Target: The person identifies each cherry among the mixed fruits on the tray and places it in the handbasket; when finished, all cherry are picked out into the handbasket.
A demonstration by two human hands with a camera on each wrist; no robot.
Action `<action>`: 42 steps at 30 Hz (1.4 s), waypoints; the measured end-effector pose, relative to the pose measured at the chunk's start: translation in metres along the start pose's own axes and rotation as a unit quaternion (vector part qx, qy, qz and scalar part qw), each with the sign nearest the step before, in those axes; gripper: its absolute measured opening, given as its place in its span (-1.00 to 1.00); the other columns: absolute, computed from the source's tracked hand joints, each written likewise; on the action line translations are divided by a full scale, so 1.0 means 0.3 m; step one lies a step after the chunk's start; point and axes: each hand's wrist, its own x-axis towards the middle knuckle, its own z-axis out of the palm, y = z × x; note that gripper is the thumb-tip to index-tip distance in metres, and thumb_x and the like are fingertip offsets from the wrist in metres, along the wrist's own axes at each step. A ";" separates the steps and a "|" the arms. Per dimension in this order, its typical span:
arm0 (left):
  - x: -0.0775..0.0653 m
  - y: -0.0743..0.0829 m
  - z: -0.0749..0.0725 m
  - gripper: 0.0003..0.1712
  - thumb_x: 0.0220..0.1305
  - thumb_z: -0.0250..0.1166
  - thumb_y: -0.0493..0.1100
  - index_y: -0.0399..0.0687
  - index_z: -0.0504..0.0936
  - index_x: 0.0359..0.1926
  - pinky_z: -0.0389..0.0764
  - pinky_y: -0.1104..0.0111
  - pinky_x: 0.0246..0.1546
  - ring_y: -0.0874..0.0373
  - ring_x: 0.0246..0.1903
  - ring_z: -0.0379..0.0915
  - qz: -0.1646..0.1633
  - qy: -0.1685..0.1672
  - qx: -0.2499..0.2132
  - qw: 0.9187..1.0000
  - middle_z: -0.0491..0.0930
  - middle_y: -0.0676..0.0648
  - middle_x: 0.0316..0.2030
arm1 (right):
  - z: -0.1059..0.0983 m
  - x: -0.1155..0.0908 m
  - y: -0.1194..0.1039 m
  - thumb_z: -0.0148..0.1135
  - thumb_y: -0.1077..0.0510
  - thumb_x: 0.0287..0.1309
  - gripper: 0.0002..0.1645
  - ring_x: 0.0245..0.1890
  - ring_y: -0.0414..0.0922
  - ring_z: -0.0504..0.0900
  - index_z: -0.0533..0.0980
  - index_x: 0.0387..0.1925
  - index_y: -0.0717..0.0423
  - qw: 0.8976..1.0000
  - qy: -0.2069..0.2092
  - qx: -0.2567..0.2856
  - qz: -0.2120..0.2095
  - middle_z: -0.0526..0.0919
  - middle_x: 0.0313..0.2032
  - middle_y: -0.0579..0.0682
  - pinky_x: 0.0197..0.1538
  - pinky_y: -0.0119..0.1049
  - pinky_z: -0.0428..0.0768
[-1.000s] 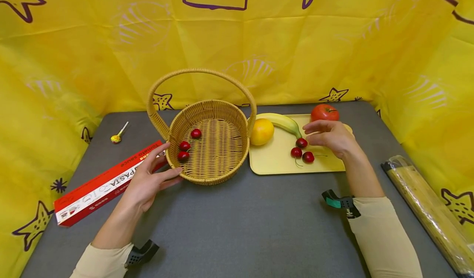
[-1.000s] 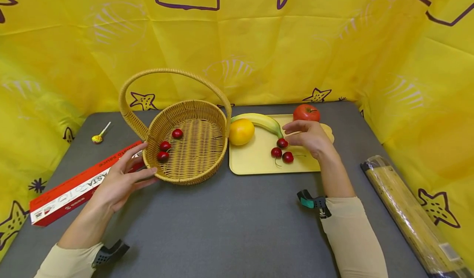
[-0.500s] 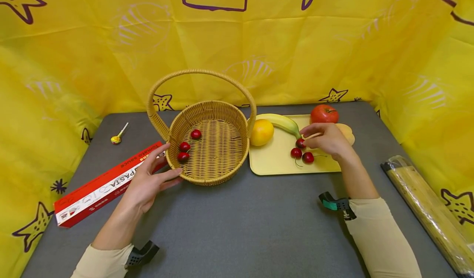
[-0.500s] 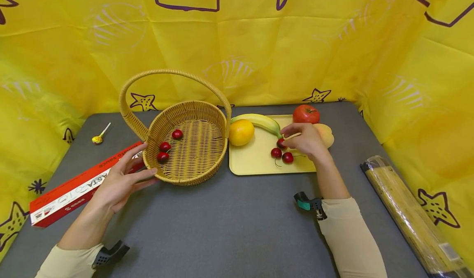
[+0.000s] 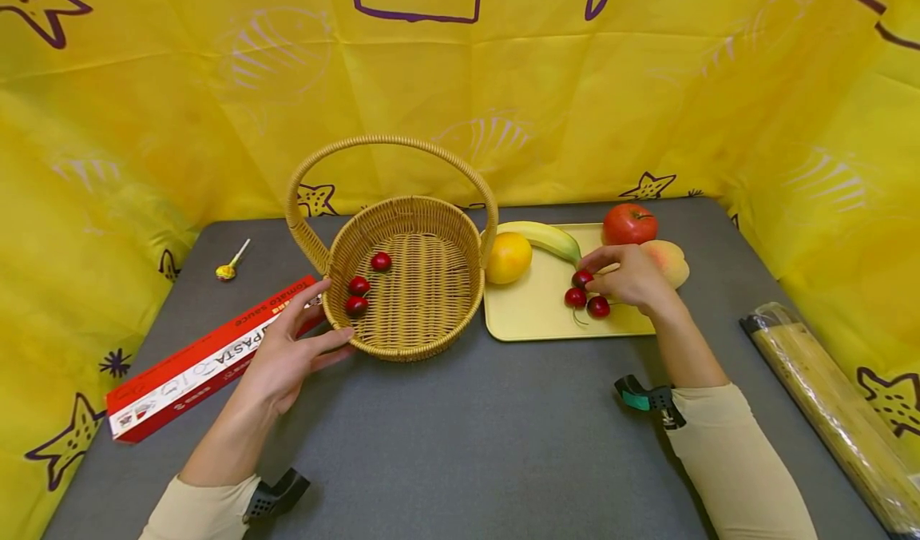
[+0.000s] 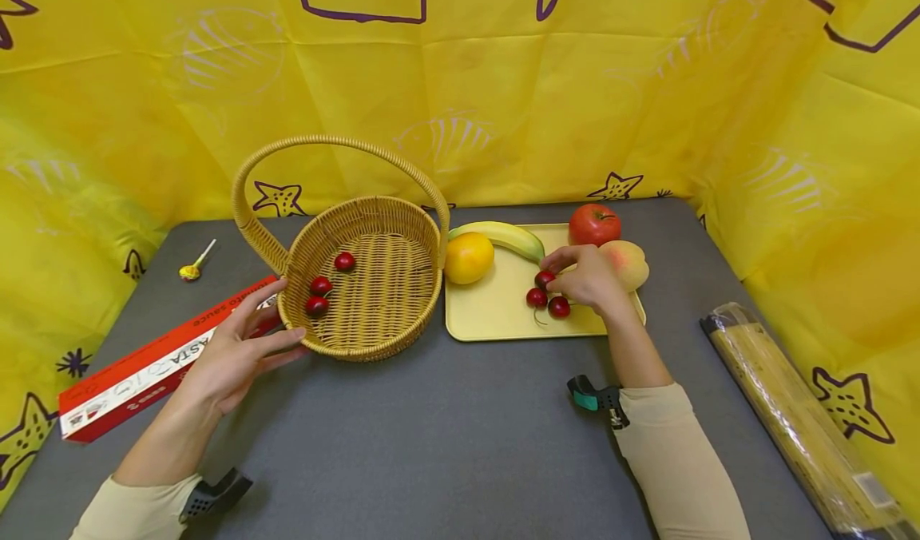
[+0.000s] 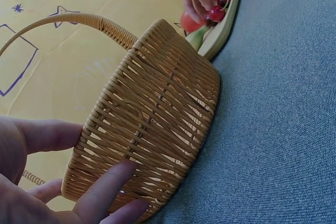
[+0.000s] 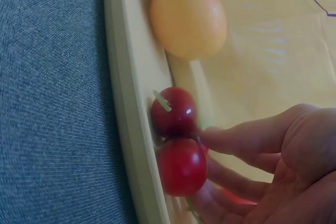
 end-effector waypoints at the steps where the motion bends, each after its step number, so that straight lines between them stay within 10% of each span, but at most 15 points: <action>1: 0.000 0.000 0.000 -0.04 0.17 0.37 -0.28 0.14 0.05 0.48 0.62 0.05 -0.06 -0.09 0.01 0.53 0.000 0.000 0.000 1.000 0.05 -0.31 0.34 | 0.001 0.001 0.001 0.35 0.31 0.01 -0.62 -0.30 0.04 0.51 0.59 -0.05 0.18 1.000 0.001 -0.005 -0.002 0.60 -0.09 0.18 -0.39 -0.34 0.54; 42: 0.000 0.000 0.000 -0.04 0.17 0.37 -0.29 0.14 0.06 0.48 0.60 0.03 -0.05 -0.10 -0.01 0.55 0.000 0.000 -0.008 1.000 0.07 -0.31 0.33 | -0.011 -0.017 -0.024 0.37 0.33 0.00 -0.60 -0.22 0.07 0.59 0.58 -0.04 0.20 0.999 0.018 0.026 -0.012 0.60 -0.07 0.19 -0.19 -0.19 0.67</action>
